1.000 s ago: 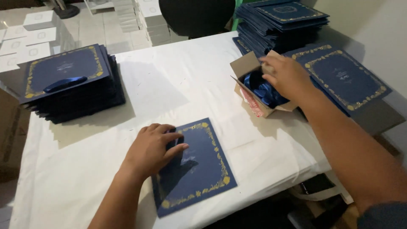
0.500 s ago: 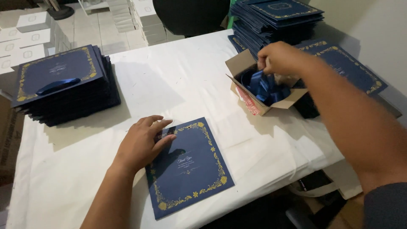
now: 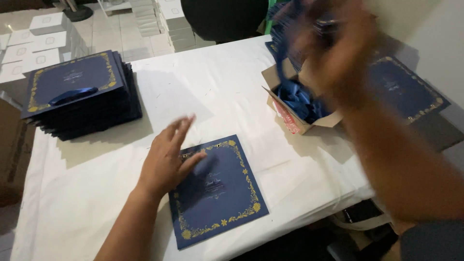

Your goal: Assembling blue gift bags by threading blue ribbons through pre-cut holes and tying them to create handles.

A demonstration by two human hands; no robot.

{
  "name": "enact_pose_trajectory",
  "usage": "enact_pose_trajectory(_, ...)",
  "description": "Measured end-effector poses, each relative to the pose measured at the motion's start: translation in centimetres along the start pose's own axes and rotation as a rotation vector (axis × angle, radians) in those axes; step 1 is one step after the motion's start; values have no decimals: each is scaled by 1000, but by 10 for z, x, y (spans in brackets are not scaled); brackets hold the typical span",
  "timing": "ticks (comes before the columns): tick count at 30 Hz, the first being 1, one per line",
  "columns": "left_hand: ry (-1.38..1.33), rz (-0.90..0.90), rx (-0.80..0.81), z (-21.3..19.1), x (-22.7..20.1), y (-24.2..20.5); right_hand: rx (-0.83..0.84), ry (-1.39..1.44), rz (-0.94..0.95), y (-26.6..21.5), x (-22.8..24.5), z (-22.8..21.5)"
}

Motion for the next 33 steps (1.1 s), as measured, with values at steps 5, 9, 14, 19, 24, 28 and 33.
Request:
enact_pose_trajectory(5,-448,231,-466,-36,-27,-21,623,438,217,-60,115,140)
enact_pose_trajectory(9,-873,-61,-426,-32,-8,-17,742,391,500,-103,115,169)
enact_pose_trajectory(14,-988,-293,-478,-21,28,-12,704,611,890,-149,76,119)
enact_pose_trajectory(19,-1341,-786,-420,0,49,-19,720,338,1242,-247,21,33)
enact_pose_trajectory(24,-1482,-869,-273,31,46,-19,789,-132,1428,-302,-10,-37)
enact_pose_trajectory(28,-1606,-788,-116,43,32,-13,881,-581,931,-326,-23,-63)
enact_pose_trajectory(33,-1193,-784,-14,29,15,-15,1223,-1079,664,-323,-4,-76)
Point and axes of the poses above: each hand's wrist, its own y-axis towards the middle knuckle, its own z-axis out of the palm, x = y × z, the point moved 8 cm from there along y, towards the middle knuckle, and after that the axes turned 7 degrees about y, right-handed, at the moved point
